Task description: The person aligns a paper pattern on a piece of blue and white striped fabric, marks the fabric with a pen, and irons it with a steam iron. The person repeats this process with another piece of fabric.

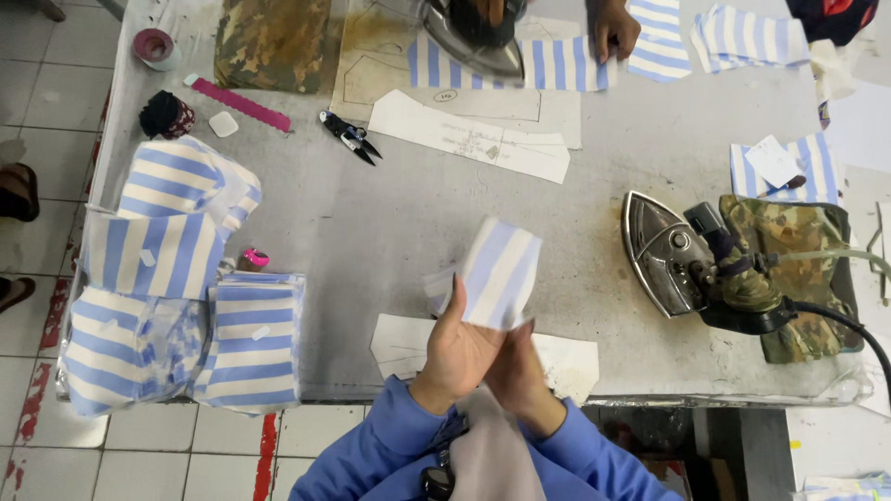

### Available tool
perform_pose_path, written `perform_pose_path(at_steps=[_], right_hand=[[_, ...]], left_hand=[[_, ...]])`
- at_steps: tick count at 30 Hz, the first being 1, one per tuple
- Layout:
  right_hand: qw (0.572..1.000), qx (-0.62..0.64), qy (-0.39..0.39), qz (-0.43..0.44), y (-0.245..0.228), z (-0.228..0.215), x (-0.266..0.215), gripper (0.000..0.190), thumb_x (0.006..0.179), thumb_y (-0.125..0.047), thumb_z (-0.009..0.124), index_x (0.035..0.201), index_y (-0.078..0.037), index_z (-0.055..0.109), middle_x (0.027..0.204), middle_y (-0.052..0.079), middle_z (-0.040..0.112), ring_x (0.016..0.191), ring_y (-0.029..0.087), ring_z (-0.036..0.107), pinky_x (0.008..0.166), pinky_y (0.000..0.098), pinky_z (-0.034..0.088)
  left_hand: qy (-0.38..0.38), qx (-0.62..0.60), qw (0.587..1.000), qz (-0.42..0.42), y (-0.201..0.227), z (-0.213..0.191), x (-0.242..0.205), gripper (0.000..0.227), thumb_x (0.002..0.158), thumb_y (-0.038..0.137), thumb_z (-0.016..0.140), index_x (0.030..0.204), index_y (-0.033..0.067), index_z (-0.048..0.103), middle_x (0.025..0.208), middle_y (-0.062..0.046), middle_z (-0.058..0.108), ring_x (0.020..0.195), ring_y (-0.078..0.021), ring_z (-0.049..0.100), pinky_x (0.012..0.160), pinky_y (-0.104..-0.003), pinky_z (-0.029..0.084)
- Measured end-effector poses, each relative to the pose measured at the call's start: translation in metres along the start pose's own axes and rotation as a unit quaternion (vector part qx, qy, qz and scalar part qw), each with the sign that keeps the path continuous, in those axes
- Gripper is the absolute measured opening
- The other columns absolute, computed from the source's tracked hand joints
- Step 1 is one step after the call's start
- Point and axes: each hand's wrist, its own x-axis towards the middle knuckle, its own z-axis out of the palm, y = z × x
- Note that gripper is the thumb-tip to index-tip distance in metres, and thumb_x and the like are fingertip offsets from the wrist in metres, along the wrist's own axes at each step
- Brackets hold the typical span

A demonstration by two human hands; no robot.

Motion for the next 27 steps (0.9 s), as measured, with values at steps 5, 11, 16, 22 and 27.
perform_pose_path(at_steps=[5,11,16,22,27], right_hand=[[0.978,0.17,0.073,-0.101,-0.079,0.021,0.02,0.04,0.089,-0.025,0.046,0.126,-0.011,0.05,0.125,0.013,0.056,0.117,0.026,0.052,0.103,0.0452,0.036],[0.94,0.229,0.195,-0.162,-0.117,-0.038,0.028,0.031,0.086,-0.002,0.052,0.116,0.002,0.058,0.127,0.021,0.054,0.123,0.028,0.05,0.113,0.0435,0.032],[0.922,0.252,0.258,-0.138,-0.093,-0.125,0.044,0.034,0.084,0.003,0.054,0.118,0.008,0.056,0.126,0.026,0.053,0.122,0.032,0.049,0.114,0.0465,0.03],[0.904,0.06,0.411,-0.104,-0.102,-0.085,0.037,0.013,0.084,-0.004,0.061,0.072,-0.004,0.057,0.07,0.003,0.057,0.087,0.02,0.066,0.096,0.0312,0.053],[0.679,-0.598,0.416,-0.092,-0.1,-0.175,0.048,0.026,0.094,-0.021,0.069,0.074,-0.008,0.061,0.057,-0.002,0.043,0.06,0.006,0.038,0.053,0.025,0.032]], left_hand=[[0.127,0.013,0.99,0.063,0.02,-0.008,0.007,0.045,0.095,0.037,0.037,0.133,0.0158,0.047,0.134,-0.009,0.05,0.124,-0.0238,0.047,0.106,-0.039,0.037],[0.232,0.025,0.964,0.129,0.059,-0.054,0.026,0.027,0.091,0.012,0.054,0.117,0.0059,0.06,0.118,-0.014,0.062,0.111,-0.023,0.058,0.097,-0.036,0.048],[0.29,0.205,0.925,0.134,0.079,-0.125,0.045,0.028,0.086,0.001,0.061,0.113,0.0016,0.059,0.112,-0.015,0.064,0.104,-0.0222,0.062,0.094,-0.035,0.052],[0.401,0.373,0.834,0.068,0.103,-0.138,0.044,0.032,0.085,0.016,0.068,0.111,-0.0006,0.057,0.099,-0.013,0.065,0.093,-0.0212,0.065,0.083,-0.034,0.055],[0.32,0.761,0.52,0.22,0.113,-0.177,0.06,0.02,0.089,0.02,0.067,0.094,0.0011,0.069,0.08,-0.015,0.069,0.078,-0.0285,0.068,0.06,-0.033,0.053]])
